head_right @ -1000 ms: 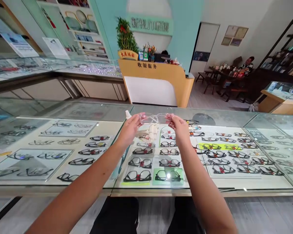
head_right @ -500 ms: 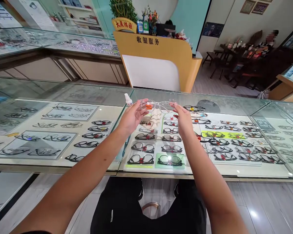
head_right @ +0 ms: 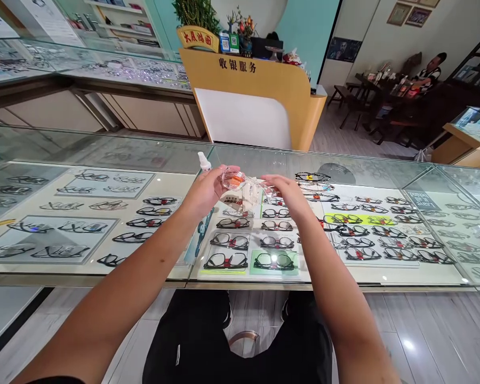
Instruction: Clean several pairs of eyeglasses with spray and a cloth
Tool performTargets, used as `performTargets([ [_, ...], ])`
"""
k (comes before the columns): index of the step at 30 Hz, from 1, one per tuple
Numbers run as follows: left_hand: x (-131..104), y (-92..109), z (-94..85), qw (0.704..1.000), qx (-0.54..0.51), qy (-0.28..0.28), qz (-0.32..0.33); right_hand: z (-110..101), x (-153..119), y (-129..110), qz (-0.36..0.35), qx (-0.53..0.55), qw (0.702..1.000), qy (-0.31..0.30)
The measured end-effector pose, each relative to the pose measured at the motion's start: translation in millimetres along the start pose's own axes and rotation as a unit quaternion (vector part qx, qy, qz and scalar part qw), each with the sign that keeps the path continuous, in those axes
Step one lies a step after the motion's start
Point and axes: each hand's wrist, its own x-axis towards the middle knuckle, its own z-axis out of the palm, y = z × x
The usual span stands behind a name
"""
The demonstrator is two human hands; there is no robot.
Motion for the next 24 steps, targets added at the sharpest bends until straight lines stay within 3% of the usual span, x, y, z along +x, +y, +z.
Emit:
performTargets([
  [4, -6, 3, 2.5, 0.998, 0.041, -0.043, -0.007, 7, -12, -8, -0.001, -0.092, 0.994, -0.062],
  [8, -9, 4, 5.0, 0.995, 0.065, -0.068, -0.016, 14, -17, -7, -0.017, -0.097, 0.992, -0.079],
  [11, -12, 4, 7.4, 0.997, 0.073, -0.031, 0.009, 14, -14, -3, -0.035, -0.084, 0.995, -0.046],
  [14, -19, 1, 12.5, 0.985, 0.104, 0.104, 0.090, 15, -11, 1, -0.054, -0.065, 0.996, -0.001],
  [15, -22, -1, 15.1, 0.980, 0.117, 0.126, 0.104, 16, -11, 2, -0.060, -0.068, 0.996, 0.015],
  [16, -25, -3, 18.0, 0.979, 0.126, 0.121, 0.103, 17, -11, 2, -0.071, -0.077, 0.994, 0.034],
  [20, -38, -14, 31.2, 0.992, 0.117, 0.009, 0.041, 28, -15, 7, -0.165, -0.153, 0.968, 0.113],
  [24, -42, -21, 39.1, 0.997, 0.072, 0.018, 0.020, 38, -18, 15, -0.259, -0.247, 0.923, 0.139],
])
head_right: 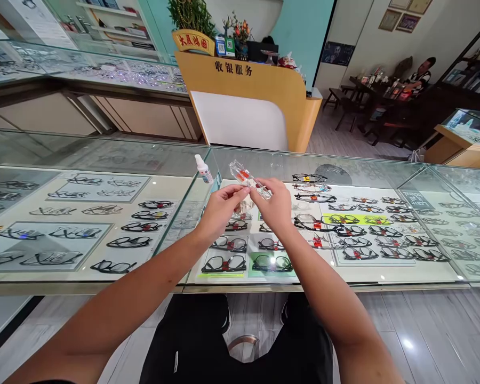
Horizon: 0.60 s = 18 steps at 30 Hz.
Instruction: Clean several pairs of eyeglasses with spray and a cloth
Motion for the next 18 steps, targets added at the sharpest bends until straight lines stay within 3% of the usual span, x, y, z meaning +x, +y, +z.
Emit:
performTargets([
  [12, 3.1, -1.1, 2.6, 0.993, -0.101, 0.026, -0.061, 9.2, -7.0, 3.9, -0.144, -0.161, 0.976, 0.034],
  [15, 5.6, -0.6, 0.4, 0.993, -0.102, 0.035, -0.057, 9.1, -8.9, -1.2, -0.145, -0.124, 0.982, 0.019],
  [18, 9.6, 0.9, -3.5, 0.995, -0.091, 0.029, -0.033, 8.0, -6.7, -3.1, -0.080, -0.001, 0.997, -0.006],
])
